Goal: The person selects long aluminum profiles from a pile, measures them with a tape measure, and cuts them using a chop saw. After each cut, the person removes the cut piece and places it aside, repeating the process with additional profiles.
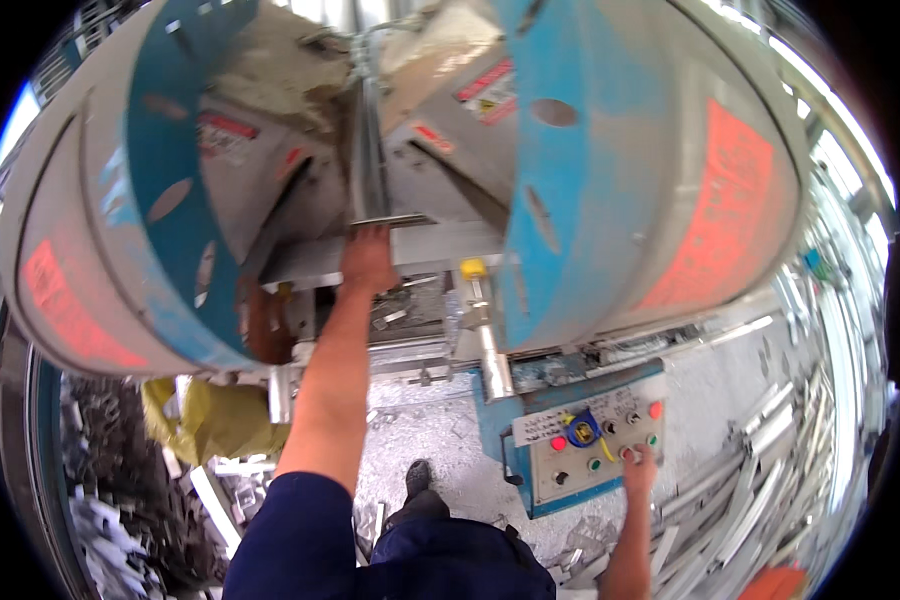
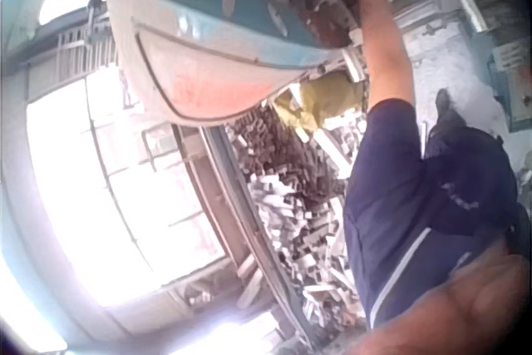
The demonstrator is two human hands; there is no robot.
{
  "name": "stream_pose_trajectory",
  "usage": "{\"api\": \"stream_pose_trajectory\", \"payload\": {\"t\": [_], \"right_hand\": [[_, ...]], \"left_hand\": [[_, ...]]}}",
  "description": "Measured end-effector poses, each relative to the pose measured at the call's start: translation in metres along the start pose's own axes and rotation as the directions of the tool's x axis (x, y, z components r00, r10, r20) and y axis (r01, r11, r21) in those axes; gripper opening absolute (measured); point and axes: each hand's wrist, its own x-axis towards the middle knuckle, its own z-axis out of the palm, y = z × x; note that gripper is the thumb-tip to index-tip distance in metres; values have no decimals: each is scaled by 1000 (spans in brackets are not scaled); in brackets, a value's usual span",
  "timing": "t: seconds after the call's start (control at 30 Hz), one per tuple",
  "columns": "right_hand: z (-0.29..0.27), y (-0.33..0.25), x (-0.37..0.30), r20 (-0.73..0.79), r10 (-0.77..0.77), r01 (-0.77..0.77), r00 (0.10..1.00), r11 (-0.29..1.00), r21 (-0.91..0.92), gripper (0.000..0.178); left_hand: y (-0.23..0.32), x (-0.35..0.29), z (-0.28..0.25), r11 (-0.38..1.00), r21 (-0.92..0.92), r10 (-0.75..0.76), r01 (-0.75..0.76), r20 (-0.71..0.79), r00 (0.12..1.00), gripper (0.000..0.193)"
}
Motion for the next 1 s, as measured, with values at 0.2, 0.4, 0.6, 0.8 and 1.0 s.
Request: {"api": "stream_pose_trajectory", "payload": {"t": [0.2, 0.4, 0.6, 0.8, 1.0], "right_hand": [[46, -128, -137, 57, -2, -25, 998, 881, 473, 23], [25, -108, -109, 80, -309, 297, 948, 946, 129, 32], [-17, -136, -87, 152, -259, 251, 954, 965, 70, 53], [-18, -174, -31, 107, -409, 410, 906, 912, 13, 62], [-5, -187, -6, 331, -284, 325, 900, 943, -76, 64]], "left_hand": [[7, -9, -16, 995, 93, 39, -34, -53, 998, 63], [5, -2, -8, 995, 94, 47, -45, -24, 999, 62], [-1, -4, -4, 993, 107, 50, -46, -37, 998, 64], [-5, -4, -5, 993, 106, 47, -42, -47, 998, 66], [2, -7, -10, 997, 50, 58, -55, -48, 997, 64]]}}
